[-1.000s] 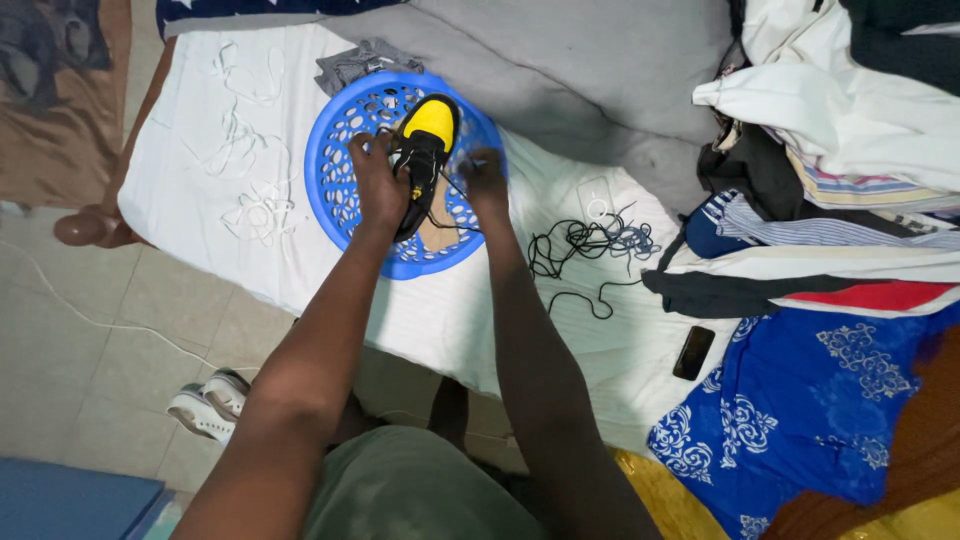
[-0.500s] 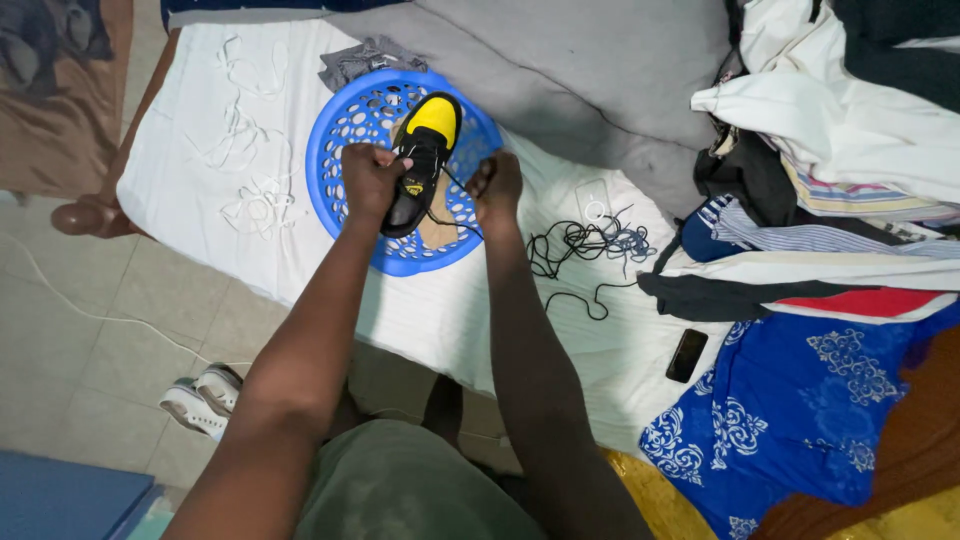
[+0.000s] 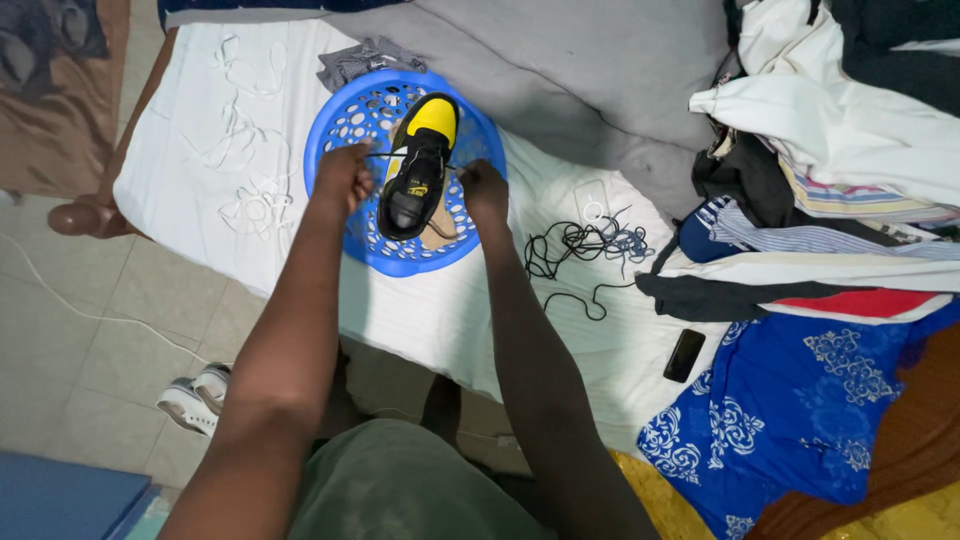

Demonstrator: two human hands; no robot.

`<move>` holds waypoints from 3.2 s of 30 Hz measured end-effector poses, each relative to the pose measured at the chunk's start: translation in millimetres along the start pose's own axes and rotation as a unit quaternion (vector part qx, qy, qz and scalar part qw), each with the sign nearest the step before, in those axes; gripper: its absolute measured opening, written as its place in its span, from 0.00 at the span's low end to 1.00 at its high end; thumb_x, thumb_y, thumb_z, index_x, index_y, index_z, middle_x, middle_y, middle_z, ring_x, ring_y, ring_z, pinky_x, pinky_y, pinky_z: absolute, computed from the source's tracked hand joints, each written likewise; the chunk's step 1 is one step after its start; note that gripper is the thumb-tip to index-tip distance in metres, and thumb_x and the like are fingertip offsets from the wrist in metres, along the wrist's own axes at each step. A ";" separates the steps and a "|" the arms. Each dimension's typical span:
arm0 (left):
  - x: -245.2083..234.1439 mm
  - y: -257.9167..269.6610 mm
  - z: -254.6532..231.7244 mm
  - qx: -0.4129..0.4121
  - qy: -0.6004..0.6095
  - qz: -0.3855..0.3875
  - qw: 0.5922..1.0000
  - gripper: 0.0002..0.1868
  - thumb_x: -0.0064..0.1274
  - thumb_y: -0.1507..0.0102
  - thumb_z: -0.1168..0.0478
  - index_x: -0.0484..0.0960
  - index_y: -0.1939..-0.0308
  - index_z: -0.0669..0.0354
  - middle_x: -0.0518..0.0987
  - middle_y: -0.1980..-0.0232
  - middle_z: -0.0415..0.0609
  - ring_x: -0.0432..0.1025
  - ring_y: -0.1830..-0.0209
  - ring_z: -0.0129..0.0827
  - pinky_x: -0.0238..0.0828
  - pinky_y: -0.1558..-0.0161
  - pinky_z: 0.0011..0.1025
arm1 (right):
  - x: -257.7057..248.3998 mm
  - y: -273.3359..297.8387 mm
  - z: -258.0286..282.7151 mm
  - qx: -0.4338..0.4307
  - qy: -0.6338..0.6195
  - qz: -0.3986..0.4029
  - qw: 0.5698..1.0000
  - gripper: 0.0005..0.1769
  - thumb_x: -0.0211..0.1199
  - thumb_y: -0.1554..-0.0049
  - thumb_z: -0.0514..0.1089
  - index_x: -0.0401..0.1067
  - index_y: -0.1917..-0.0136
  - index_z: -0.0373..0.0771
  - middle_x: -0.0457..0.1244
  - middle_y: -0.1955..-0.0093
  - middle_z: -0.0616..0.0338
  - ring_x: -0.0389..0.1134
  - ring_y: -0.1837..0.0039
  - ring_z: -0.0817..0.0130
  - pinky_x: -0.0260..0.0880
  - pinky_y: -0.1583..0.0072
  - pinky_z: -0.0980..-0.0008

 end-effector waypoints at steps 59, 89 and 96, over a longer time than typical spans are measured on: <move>108.9 345.2 -37.2 0.431 -0.249 0.115 0.860 0.13 0.63 0.42 0.64 0.88 0.53 0.55 0.84 0.66 0.45 0.76 0.68 0.26 0.72 0.62 0.27 | -251.7 141.6 250.9 -0.169 -0.031 -0.134 0.976 0.09 0.66 0.47 0.31 0.81 0.52 0.34 0.71 0.56 0.51 0.72 0.52 0.62 0.70 0.48 0.69; 118.5 412.1 -44.4 0.543 -0.216 0.174 0.793 0.11 0.64 0.41 0.65 0.86 0.56 0.60 0.87 0.62 0.48 0.82 0.63 0.31 0.76 0.58 0.29 | -269.5 178.9 287.6 -0.227 0.060 -0.318 0.919 0.15 0.74 0.52 0.33 0.68 0.56 0.38 0.67 0.60 0.60 0.67 0.54 0.60 0.65 0.48 0.58; 112.1 429.4 -45.7 0.639 -0.245 0.111 0.721 0.05 0.63 0.39 0.68 0.86 0.60 0.60 0.85 0.60 0.51 0.79 0.60 0.43 0.74 0.56 0.36 | -263.2 167.3 264.0 -0.140 -0.179 -0.193 0.954 0.11 0.65 0.43 0.33 0.76 0.46 0.35 0.72 0.54 0.59 0.73 0.53 0.75 0.72 0.50 0.74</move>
Point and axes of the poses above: each hand's wrist, its own y-axis away from the middle knuckle, its own x-axis out of the palm, z = x × y, the point moved 1 cm from there along -y, towards the middle knuckle
